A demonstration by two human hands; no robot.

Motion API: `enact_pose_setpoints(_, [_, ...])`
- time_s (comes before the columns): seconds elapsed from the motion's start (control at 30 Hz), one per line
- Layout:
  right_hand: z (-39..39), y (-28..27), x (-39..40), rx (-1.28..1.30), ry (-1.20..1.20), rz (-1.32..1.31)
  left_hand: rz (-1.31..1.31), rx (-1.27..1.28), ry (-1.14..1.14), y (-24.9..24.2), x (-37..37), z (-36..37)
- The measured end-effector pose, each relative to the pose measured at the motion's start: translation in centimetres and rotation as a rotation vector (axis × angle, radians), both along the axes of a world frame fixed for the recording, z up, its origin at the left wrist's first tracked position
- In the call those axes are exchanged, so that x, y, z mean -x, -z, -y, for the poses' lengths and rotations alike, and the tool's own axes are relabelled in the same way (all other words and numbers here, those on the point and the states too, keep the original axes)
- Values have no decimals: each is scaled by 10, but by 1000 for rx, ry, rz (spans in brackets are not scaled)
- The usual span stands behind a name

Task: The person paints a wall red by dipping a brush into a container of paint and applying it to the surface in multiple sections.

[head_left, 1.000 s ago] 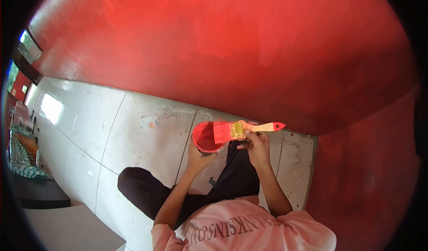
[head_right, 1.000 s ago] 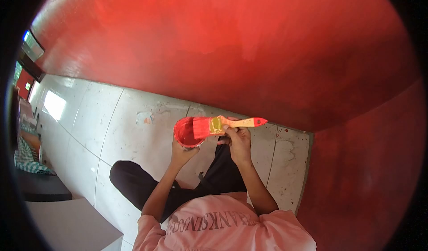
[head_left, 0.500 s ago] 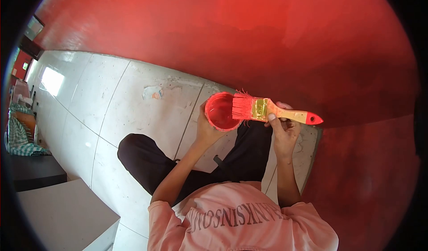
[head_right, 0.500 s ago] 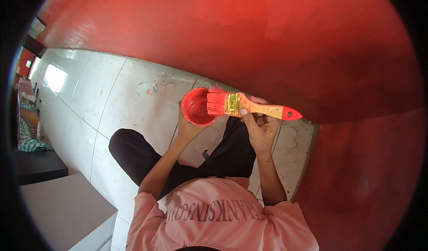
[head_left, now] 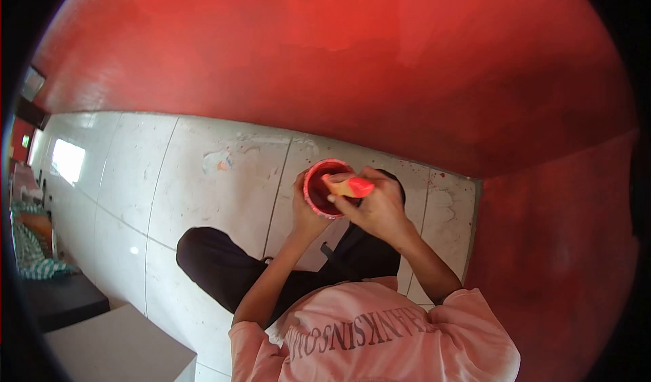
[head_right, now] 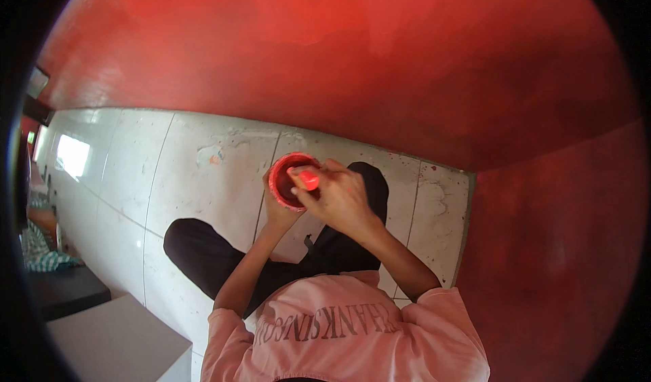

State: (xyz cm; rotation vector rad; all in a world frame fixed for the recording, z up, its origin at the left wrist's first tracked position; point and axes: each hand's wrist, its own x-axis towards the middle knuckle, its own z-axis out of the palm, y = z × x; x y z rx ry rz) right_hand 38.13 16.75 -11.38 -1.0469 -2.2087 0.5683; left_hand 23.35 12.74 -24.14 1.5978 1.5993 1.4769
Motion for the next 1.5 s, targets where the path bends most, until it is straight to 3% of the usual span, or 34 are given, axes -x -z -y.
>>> enact_pose_setpoints(0.1, [-1,17,8,-67,47,119,104,15,129,-5,1,-9])
enact_pose_setpoints(0.17, [-2,19,9,-16,24,134,122,-3,80,-6,-4,-7])
enact_pose_setpoints(0.23, [-2,23,11,1,6,59,-57,-43,57,-3,-1,-3])
enact_pose_setpoints(0.33, [-4,27,10,39,1,68,-52,5,25,10,-2,-2])
enact_pose_setpoints(0.37, [-4,27,10,47,0,75,-199,-11,20,8,-2,-1])
enact_pose_setpoints(0.47, [2,19,2,136,70,47,-71,-7,80,3,-5,-3])
enact_pose_setpoints(0.5, [5,13,-2,183,76,32,-134,21,67,17,-2,-2])
enact_pose_setpoints(0.6, [10,14,-13,261,84,-13,58,42,48,8,-11,-1])
enact_pose_setpoints(0.83, [22,40,-15,287,117,-425,209,30,27,9,-15,12])
enact_pose_setpoints(1.0, [16,77,-16,424,74,-568,116,-68,51,27,-3,6])
enact_pose_setpoints(1.07, [12,91,-9,459,43,-993,13,-13,58,7,-1,6])
enact_pose_setpoints(1.17, [19,88,-15,822,196,-1071,8,74,-8,-6,2,15])
enact_pose_setpoints(1.3, [8,89,-18,1135,118,-1304,89,105,52,-25,8,9])
enact_pose_setpoints(1.5, [0,70,-9,1219,30,-1425,55,67,82,-65,26,2])
